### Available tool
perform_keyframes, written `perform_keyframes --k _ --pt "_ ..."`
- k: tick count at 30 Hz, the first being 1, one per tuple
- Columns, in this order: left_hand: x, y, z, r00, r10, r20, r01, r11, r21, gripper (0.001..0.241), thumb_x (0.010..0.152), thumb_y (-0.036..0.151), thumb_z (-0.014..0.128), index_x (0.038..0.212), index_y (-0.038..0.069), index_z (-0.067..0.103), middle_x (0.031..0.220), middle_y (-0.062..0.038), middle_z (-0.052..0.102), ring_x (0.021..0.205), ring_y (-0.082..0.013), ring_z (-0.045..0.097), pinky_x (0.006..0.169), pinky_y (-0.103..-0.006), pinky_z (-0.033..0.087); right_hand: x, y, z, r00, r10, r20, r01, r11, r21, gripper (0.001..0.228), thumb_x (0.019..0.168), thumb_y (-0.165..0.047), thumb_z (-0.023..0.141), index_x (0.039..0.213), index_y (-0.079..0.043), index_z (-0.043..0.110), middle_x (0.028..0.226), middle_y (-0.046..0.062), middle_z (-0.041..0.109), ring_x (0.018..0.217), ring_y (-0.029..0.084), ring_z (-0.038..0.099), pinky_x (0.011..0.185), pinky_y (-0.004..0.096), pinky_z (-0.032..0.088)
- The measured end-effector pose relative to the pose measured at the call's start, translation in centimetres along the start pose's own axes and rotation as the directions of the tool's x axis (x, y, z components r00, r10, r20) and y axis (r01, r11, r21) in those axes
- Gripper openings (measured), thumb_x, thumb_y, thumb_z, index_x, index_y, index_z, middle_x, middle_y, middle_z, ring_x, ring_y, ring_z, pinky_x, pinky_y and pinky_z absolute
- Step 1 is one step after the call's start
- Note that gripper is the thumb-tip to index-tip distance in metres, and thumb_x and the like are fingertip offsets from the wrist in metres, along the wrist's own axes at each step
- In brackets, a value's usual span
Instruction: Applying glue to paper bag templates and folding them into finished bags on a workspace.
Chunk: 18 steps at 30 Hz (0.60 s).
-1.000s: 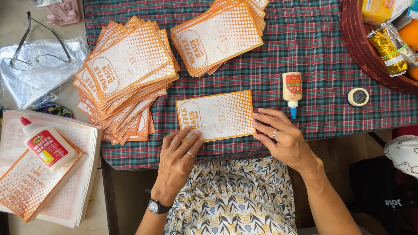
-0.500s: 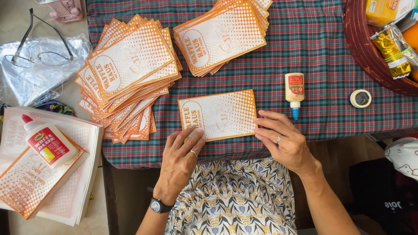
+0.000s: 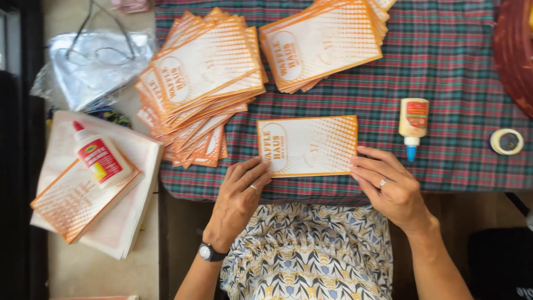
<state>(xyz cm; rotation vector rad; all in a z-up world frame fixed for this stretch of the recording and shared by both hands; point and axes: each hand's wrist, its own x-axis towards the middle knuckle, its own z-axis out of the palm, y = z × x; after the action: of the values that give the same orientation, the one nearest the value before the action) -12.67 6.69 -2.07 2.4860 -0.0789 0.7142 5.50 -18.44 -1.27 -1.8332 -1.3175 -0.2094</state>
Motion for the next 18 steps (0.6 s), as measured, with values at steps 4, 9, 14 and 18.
perform_keyframes --k 4,9,14,18 --pt "0.5 0.4 -0.1 1.0 0.006 -0.015 -0.005 0.998 0.055 0.017 0.094 -0.002 0.064 0.105 -0.001 0.076 0.11 -0.015 0.075 0.107 -0.0371 0.07 0.089 -0.0454 0.057 -0.3 0.3 0.3 1.0 -0.012 0.008 0.012 1.0 -0.024 0.013 0.085 0.007 0.076 0.097 0.002 0.079 0.104 0.016 0.079 0.107 0.042 0.074 0.082 0.044 0.065" --pt "1.0 0.9 -0.5 1.0 0.009 0.009 -0.01 0.997 0.07 0.015 0.093 -0.007 0.064 0.103 -0.006 0.075 0.105 -0.017 0.075 0.103 -0.0376 0.071 0.086 -0.0458 0.058 -0.3 0.1 0.3 1.0 -0.008 -0.004 0.008 0.999 -0.042 0.013 0.085 0.008 0.076 0.096 0.003 0.079 0.104 0.015 0.079 0.108 0.042 0.074 0.081 0.044 0.065" --pt "-0.1 0.3 0.5 1.0 0.001 0.007 -0.001 0.997 0.074 0.018 0.091 -0.003 0.066 0.106 0.0 0.076 0.109 -0.014 0.076 0.108 -0.0354 0.069 0.089 -0.0428 0.057 -0.6 0.4 0.5 1.0 0.009 -0.02 -0.01 0.999 -0.039 0.011 0.086 0.006 0.076 0.094 0.001 0.08 0.101 0.013 0.079 0.108 0.041 0.074 0.082 0.043 0.065" --pt "0.2 0.5 0.3 1.0 -0.006 0.001 0.006 0.996 0.093 0.017 0.09 -0.004 0.068 0.104 0.0 0.076 0.107 -0.013 0.076 0.107 -0.0347 0.07 0.087 -0.042 0.058 -0.1 0.2 0.3 0.998 0.065 0.02 -0.064 0.998 -0.026 0.009 0.086 0.004 0.076 0.094 -0.001 0.08 0.099 0.011 0.078 0.108 0.04 0.073 0.082 0.044 0.065"
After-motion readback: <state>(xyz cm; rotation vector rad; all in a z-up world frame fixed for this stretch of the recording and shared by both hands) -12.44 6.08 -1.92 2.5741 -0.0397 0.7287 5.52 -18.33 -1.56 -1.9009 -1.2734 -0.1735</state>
